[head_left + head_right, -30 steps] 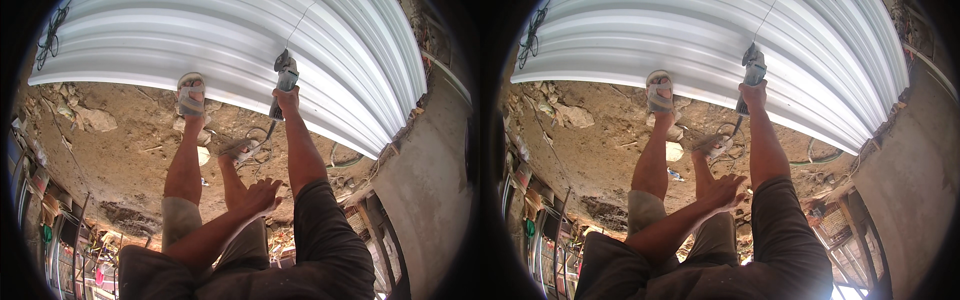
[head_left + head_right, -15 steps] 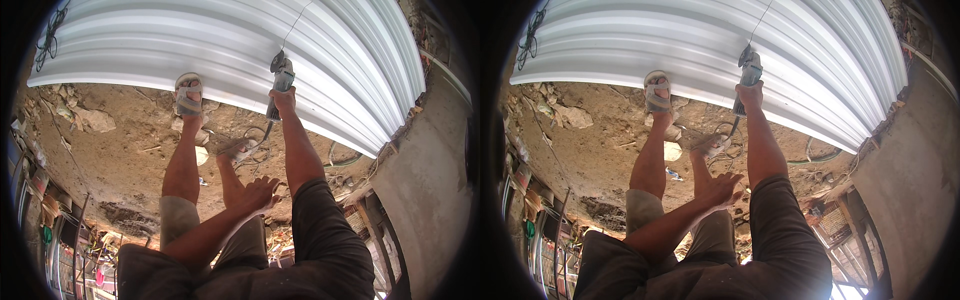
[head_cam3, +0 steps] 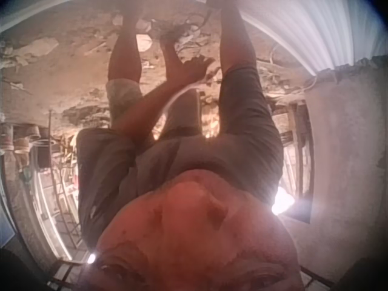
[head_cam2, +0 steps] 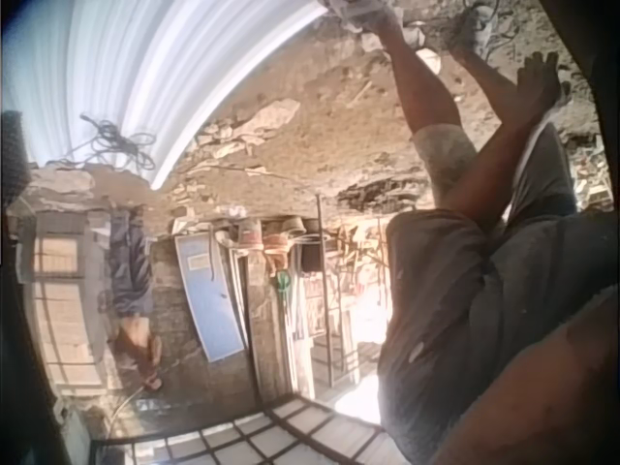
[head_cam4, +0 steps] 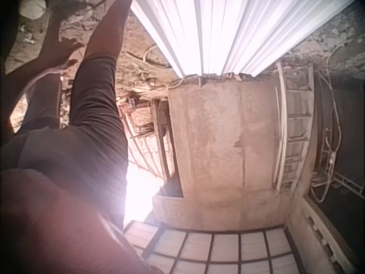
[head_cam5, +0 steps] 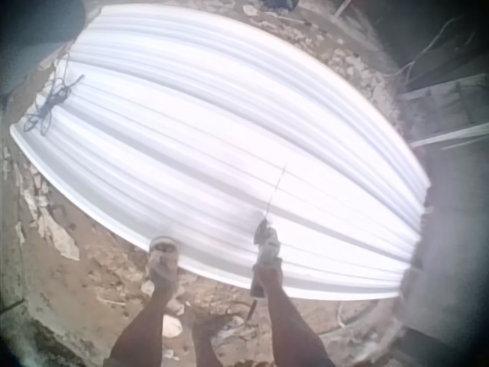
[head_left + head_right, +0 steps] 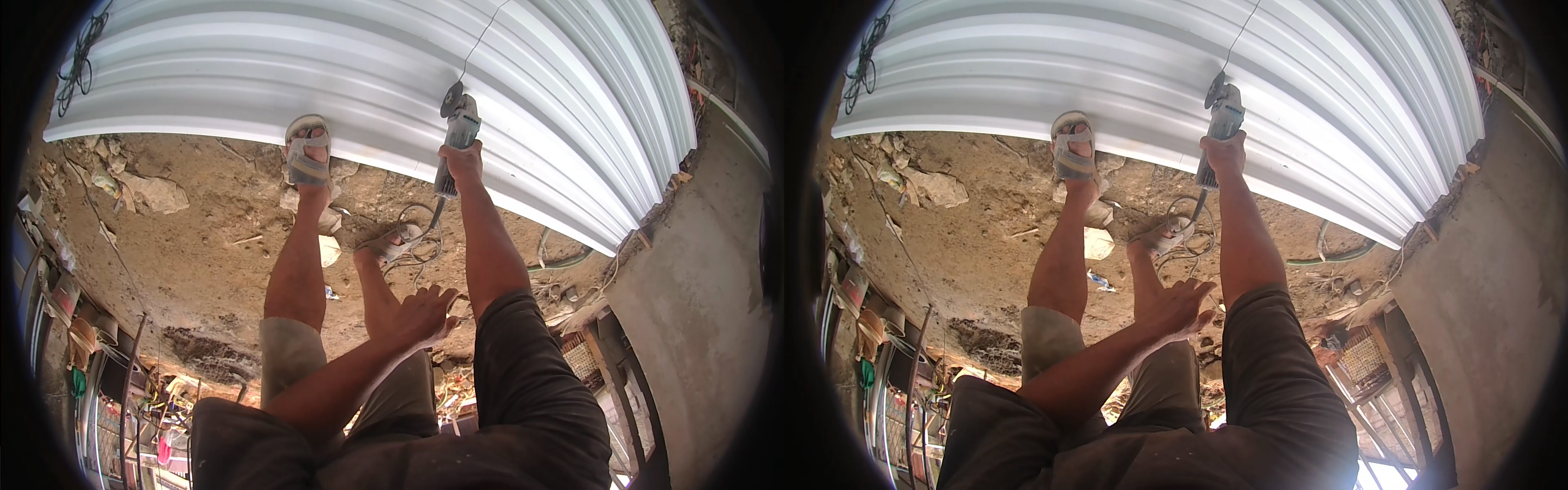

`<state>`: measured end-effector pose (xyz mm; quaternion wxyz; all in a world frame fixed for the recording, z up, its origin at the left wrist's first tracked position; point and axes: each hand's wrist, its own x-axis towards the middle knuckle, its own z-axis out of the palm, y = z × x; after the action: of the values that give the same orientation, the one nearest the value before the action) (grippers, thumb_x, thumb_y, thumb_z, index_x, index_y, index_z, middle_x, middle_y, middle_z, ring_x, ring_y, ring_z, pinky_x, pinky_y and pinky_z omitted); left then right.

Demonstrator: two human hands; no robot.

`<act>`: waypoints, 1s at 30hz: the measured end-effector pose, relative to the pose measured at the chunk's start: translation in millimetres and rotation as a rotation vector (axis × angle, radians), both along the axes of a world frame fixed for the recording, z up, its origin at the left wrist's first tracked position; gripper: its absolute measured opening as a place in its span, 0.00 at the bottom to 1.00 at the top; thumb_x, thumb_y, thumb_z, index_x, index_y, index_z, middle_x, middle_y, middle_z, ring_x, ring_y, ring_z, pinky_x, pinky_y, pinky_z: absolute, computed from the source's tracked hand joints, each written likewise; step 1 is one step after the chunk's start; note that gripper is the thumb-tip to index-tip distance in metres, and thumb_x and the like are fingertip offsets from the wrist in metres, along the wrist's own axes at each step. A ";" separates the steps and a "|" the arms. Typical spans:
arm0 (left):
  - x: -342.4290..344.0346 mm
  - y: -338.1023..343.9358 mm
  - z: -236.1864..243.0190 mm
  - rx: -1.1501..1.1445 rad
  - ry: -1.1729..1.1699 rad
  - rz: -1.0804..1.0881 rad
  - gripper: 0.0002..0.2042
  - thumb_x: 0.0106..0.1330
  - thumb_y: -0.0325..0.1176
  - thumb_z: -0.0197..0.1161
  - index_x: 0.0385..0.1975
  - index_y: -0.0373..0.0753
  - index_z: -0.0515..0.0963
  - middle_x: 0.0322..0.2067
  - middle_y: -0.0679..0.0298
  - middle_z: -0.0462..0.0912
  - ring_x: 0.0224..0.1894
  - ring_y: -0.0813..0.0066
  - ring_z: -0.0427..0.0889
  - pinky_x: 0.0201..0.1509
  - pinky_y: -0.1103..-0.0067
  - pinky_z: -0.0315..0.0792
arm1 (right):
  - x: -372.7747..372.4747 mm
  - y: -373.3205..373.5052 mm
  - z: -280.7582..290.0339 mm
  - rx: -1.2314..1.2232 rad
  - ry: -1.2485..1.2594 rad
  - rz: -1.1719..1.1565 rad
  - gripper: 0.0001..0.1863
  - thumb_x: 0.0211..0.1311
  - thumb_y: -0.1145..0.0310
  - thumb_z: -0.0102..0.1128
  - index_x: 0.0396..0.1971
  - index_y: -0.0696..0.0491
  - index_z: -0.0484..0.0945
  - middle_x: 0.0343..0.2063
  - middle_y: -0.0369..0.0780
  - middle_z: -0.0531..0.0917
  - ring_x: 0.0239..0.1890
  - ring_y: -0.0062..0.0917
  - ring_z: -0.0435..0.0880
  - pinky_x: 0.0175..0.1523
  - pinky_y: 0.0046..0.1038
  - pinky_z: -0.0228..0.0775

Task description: The person measures and marks a white corrugated roofing sheet using a metal straight edge and a pen, then uses an angle grinder to cut along the marked line.

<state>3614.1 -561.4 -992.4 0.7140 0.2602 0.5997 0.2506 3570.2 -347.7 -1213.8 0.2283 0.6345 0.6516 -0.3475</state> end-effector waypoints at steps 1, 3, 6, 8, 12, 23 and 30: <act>0.6 0.4 0.3 0.004 0.008 0.003 0.28 0.69 0.45 0.62 0.65 0.40 0.65 0.55 0.45 0.75 0.58 0.48 0.76 0.60 0.58 0.70 | 2.7 1.6 -1.6 0.007 -0.002 0.002 0.40 0.40 0.62 0.70 0.55 0.58 0.63 0.43 0.54 0.82 0.47 0.48 0.83 0.52 0.43 0.75; 3.6 -1.6 -0.5 -0.004 0.023 0.026 0.28 0.69 0.45 0.62 0.65 0.40 0.65 0.56 0.45 0.75 0.58 0.48 0.76 0.60 0.58 0.70 | -1.0 -5.6 4.0 -0.003 -0.010 0.007 0.40 0.40 0.62 0.70 0.55 0.58 0.63 0.43 0.54 0.82 0.47 0.48 0.83 0.52 0.43 0.75; 2.9 -1.5 -1.8 0.009 0.020 0.012 0.28 0.69 0.45 0.61 0.65 0.40 0.65 0.56 0.45 0.75 0.58 0.47 0.76 0.60 0.58 0.70 | 2.5 -10.2 5.9 -0.005 -0.006 0.003 0.39 0.39 0.63 0.71 0.53 0.57 0.64 0.41 0.52 0.82 0.45 0.45 0.84 0.49 0.43 0.76; 0.6 -0.5 -0.2 0.016 0.011 0.005 0.28 0.70 0.45 0.61 0.66 0.40 0.65 0.56 0.46 0.75 0.59 0.48 0.76 0.60 0.58 0.71 | 6.6 -11.1 4.0 -0.004 0.001 -0.002 0.38 0.38 0.63 0.72 0.52 0.57 0.64 0.40 0.51 0.82 0.43 0.44 0.84 0.47 0.43 0.76; -5.5 1.4 3.1 0.005 0.000 -0.016 0.28 0.70 0.46 0.61 0.66 0.41 0.65 0.56 0.46 0.75 0.59 0.48 0.76 0.60 0.57 0.71 | 9.9 -13.8 2.6 -0.015 0.017 -0.018 0.38 0.37 0.63 0.72 0.51 0.57 0.65 0.39 0.50 0.82 0.41 0.43 0.84 0.46 0.42 0.76; 17.6 -5.7 -6.3 0.050 0.113 0.052 0.27 0.66 0.45 0.64 0.62 0.41 0.68 0.51 0.48 0.76 0.53 0.50 0.79 0.52 0.59 0.75 | 23.0 -19.2 -3.5 0.013 0.026 0.007 0.37 0.37 0.64 0.73 0.50 0.57 0.66 0.37 0.48 0.82 0.39 0.41 0.84 0.44 0.40 0.76; 13.4 -5.1 -4.6 0.035 0.090 0.043 0.27 0.67 0.44 0.63 0.62 0.41 0.68 0.51 0.48 0.76 0.53 0.50 0.79 0.53 0.58 0.75 | 20.2 -26.0 5.6 -0.048 -0.016 0.000 0.38 0.38 0.63 0.71 0.52 0.58 0.65 0.43 0.52 0.82 0.46 0.46 0.84 0.51 0.43 0.75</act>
<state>3627.5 -566.5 -997.1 0.6760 0.2706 0.6323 0.2646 3590.4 -373.7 -1208.2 0.2487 0.6317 0.6411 -0.3579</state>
